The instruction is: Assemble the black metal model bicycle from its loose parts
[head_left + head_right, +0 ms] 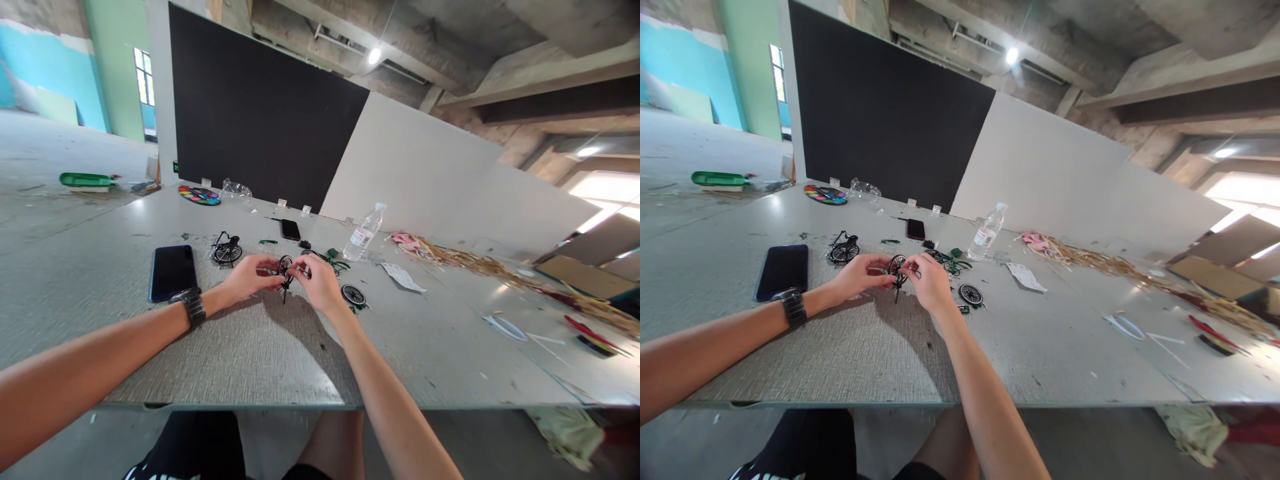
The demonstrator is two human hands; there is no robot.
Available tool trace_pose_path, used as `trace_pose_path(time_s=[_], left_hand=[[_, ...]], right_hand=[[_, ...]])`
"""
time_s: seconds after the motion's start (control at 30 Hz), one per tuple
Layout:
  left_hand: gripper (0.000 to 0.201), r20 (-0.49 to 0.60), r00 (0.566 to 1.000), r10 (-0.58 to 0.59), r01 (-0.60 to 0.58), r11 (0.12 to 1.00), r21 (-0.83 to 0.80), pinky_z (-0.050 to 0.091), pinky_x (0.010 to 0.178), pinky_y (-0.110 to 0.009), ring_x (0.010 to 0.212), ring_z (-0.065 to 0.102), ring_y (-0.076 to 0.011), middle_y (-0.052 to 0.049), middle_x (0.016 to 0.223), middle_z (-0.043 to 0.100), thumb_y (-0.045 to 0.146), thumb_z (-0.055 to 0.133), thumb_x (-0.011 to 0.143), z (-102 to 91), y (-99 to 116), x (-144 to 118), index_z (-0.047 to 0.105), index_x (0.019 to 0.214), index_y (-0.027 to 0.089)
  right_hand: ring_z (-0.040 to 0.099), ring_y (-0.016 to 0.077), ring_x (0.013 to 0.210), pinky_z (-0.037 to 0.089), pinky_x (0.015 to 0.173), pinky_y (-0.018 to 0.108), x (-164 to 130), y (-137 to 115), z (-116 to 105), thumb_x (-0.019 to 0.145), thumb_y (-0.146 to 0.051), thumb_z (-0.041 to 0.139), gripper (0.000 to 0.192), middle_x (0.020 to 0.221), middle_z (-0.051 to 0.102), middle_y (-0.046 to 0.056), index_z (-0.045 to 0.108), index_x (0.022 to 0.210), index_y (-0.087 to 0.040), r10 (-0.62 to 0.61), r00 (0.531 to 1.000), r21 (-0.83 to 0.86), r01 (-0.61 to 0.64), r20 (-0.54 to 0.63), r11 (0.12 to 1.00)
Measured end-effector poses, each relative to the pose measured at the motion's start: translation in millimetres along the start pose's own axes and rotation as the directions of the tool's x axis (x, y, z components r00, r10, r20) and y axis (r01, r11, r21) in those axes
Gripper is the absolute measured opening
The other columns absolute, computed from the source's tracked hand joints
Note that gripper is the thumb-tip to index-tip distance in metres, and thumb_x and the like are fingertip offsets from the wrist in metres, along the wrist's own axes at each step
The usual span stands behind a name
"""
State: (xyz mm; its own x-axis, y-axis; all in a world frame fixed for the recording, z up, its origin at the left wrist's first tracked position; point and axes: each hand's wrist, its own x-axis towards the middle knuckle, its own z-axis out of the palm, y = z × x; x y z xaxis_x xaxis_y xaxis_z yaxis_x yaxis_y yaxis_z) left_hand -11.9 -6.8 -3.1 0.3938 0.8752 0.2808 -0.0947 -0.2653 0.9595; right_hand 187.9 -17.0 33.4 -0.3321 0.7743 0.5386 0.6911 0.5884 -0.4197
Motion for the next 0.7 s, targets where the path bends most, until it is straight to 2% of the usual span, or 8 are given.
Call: trace_pose_path(time_s=[0.7], left_hand=[[0.039,-0.001,1.000,-0.009,0.009,1.000,-0.028,0.059,0.073,-0.033,0.076,0.069,-0.0153,-0.008,0.098,0.073,0.036,0.081,0.075,-0.5,-2.4,0.4,0.069,0.104,0.013]], right_hand=[[0.060,0.0170,0.077,0.042,0.070,0.027,-0.1,2.9,3.5,0.092,-0.028,0.067,0.007,0.087,0.068,0.002,0.067,0.089,-0.022,0.011,1.000,0.011,-0.011,0.004,1.000]])
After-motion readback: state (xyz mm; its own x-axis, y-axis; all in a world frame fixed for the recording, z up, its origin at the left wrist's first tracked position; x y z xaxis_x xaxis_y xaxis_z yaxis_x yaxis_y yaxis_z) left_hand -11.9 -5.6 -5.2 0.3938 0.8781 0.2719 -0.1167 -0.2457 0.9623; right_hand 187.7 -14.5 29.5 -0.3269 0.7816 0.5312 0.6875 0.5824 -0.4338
